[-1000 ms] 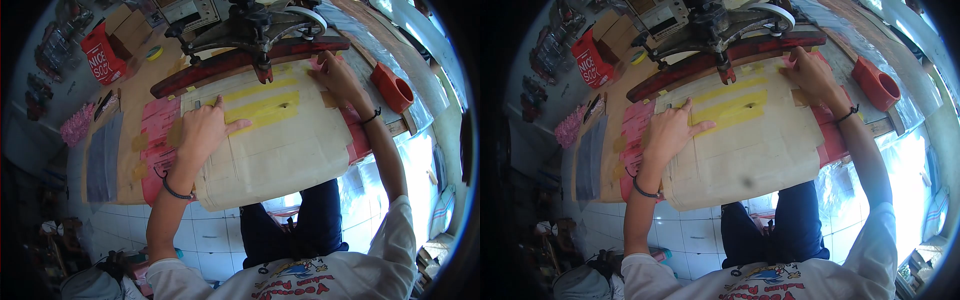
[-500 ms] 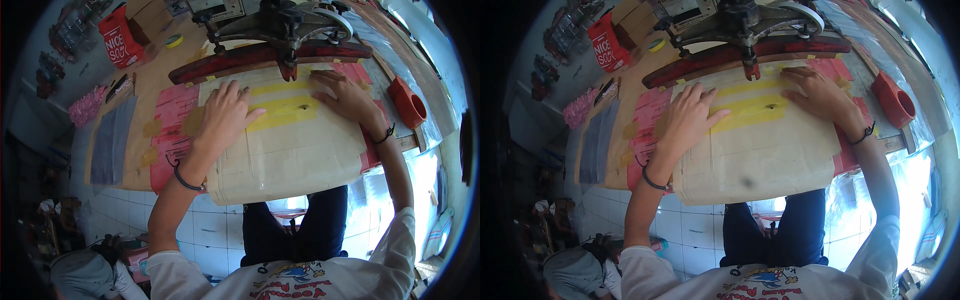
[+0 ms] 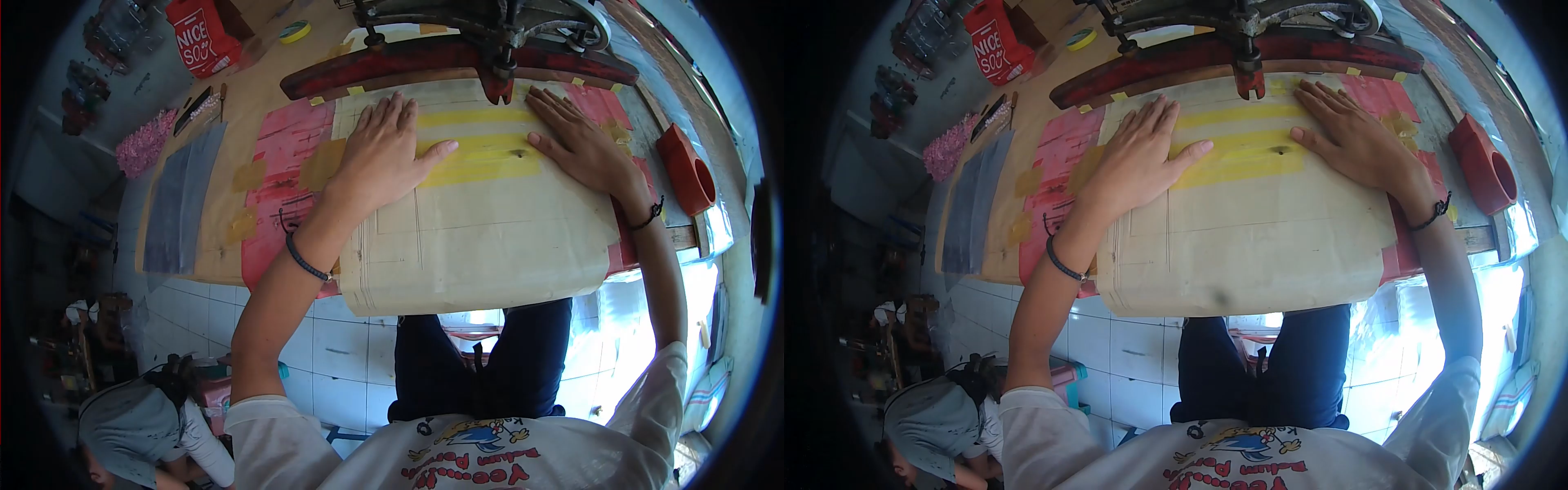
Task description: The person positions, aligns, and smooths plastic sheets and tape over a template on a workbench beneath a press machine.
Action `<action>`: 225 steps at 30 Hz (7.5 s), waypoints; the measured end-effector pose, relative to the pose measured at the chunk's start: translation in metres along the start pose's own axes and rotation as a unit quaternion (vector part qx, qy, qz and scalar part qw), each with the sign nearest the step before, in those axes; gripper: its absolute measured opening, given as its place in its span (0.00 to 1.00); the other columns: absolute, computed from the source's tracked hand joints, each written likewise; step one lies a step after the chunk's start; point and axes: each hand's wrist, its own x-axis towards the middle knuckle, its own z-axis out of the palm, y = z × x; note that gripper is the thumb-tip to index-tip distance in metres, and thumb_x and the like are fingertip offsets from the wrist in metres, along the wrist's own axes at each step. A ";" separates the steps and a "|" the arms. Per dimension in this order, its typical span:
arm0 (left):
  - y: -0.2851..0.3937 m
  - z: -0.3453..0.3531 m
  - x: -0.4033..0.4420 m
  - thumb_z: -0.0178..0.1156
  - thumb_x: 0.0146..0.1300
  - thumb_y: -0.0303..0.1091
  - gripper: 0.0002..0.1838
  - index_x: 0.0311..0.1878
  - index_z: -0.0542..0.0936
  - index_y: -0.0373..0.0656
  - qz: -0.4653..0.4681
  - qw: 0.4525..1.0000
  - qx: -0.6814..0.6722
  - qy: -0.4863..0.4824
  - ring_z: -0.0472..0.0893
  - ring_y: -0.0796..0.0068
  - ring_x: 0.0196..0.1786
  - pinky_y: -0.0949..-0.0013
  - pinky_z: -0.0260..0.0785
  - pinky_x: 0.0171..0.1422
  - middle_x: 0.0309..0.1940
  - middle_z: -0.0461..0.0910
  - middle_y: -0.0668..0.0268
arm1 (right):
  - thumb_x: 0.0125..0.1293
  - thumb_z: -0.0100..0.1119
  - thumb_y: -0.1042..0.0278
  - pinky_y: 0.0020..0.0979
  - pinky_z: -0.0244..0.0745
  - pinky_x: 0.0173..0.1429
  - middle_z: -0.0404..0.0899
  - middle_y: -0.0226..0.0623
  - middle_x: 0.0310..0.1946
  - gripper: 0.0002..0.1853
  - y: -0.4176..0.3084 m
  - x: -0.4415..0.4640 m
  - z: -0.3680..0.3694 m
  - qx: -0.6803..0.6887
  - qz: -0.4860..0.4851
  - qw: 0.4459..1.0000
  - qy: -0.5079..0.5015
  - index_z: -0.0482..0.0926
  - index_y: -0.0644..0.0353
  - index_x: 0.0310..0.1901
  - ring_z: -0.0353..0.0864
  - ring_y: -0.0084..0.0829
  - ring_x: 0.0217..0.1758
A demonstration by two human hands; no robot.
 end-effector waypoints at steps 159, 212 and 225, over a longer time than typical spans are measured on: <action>0.004 -0.078 -0.024 0.64 0.64 0.58 0.29 0.38 0.83 0.33 -0.076 0.988 -0.007 -0.131 0.86 0.52 0.33 0.53 0.77 0.43 0.25 0.83 0.50 | 0.54 0.75 0.42 0.40 0.61 0.80 0.66 0.29 0.76 0.40 0.018 -0.022 -0.053 0.050 0.026 0.987 -0.153 0.78 0.49 0.67 0.64 0.39 0.78; 0.008 -0.083 -0.020 0.65 0.63 0.59 0.37 0.60 0.81 0.32 -0.107 0.976 -0.024 -0.190 0.86 0.51 0.34 0.56 0.76 0.44 0.28 0.83 0.46 | 0.56 0.73 0.42 0.41 0.56 0.82 0.60 0.29 0.79 0.43 0.022 -0.022 -0.055 0.051 0.004 0.983 -0.175 0.72 0.50 0.72 0.55 0.39 0.82; 0.009 -0.083 -0.019 0.64 0.63 0.59 0.35 0.60 0.82 0.35 -0.123 0.973 -0.022 -0.196 0.86 0.53 0.35 0.56 0.76 0.44 0.28 0.84 0.50 | 0.54 0.76 0.42 0.43 0.54 0.83 0.60 0.32 0.78 0.44 0.022 -0.023 -0.053 0.071 0.000 0.984 -0.165 0.73 0.52 0.71 0.55 0.39 0.82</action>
